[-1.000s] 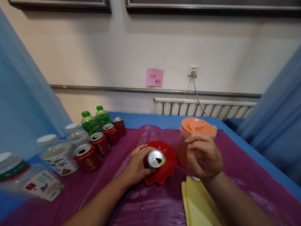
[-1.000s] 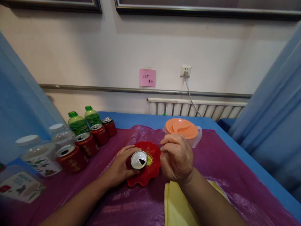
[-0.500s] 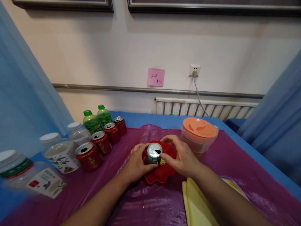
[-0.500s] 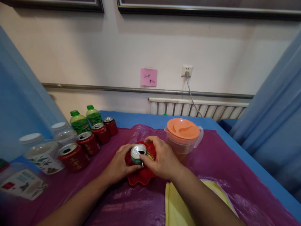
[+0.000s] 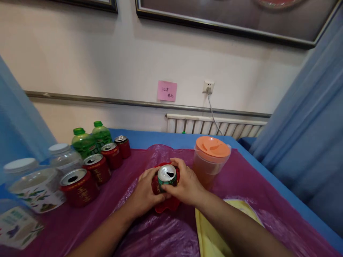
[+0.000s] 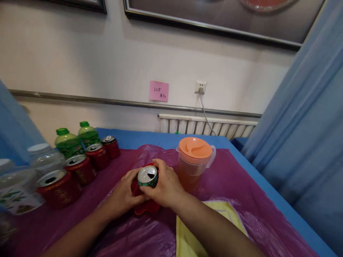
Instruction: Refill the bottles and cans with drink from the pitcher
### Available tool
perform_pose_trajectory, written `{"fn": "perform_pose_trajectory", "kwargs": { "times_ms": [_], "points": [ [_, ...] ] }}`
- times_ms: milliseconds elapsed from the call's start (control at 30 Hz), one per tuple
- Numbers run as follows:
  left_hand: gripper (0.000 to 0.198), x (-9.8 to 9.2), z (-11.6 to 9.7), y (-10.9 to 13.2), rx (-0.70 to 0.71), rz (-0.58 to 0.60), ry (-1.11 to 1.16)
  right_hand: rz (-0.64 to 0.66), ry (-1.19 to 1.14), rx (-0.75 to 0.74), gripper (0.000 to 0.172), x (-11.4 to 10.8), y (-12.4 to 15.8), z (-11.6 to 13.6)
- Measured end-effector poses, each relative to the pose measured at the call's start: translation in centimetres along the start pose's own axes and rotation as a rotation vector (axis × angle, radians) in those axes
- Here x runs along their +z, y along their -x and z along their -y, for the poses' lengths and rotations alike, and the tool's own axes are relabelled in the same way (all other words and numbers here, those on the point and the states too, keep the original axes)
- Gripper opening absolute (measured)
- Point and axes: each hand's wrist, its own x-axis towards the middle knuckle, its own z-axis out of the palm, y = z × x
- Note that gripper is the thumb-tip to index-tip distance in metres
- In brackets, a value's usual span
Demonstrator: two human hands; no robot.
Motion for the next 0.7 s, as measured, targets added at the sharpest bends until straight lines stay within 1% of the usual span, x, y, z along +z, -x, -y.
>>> {"fn": "perform_pose_trajectory", "kwargs": {
  "times_ms": [100,167,267,333,433,500,567,633,700],
  "points": [
    [0.092,-0.1,0.1,0.2,0.045,0.044,0.001,-0.09,-0.002,-0.029,0.076,-1.3,0.7,1.1],
    [0.098,-0.1,0.2,0.3,0.067,0.053,-0.007,-0.171,-0.045,-0.047,0.074,-2.9,2.1,1.7],
    [0.094,0.0,0.6,0.4,0.088,0.055,-0.019,-0.287,-0.135,-0.058,0.069,-6.3,5.2,1.8],
    [0.088,0.2,1.0,0.3,0.09,0.048,-0.023,-0.357,-0.147,-0.027,0.065,-9.0,7.5,0.9],
    [0.079,0.7,1.9,-0.1,0.086,-0.009,-0.022,-0.503,-0.125,0.114,0.065,-13.4,9.7,-2.2],
    [0.074,1.0,2.3,-0.3,0.089,-0.056,-0.029,-0.639,-0.106,0.206,0.072,-16.3,9.9,-5.4],
    [0.069,1.1,2.5,-0.5,0.089,-0.084,-0.047,-0.764,-0.039,0.283,0.077,-18.9,8.9,-9.1],
    [0.064,1.1,2.6,-0.6,0.096,-0.098,-0.061,-0.841,0.079,0.324,0.079,-21.2,7.1,-13.0],
    [0.06,1.2,3.0,-0.7,0.11,-0.111,-0.066,-0.89,0.197,0.326,0.078,-23.0,4.9,-16.4]
  ]
}}
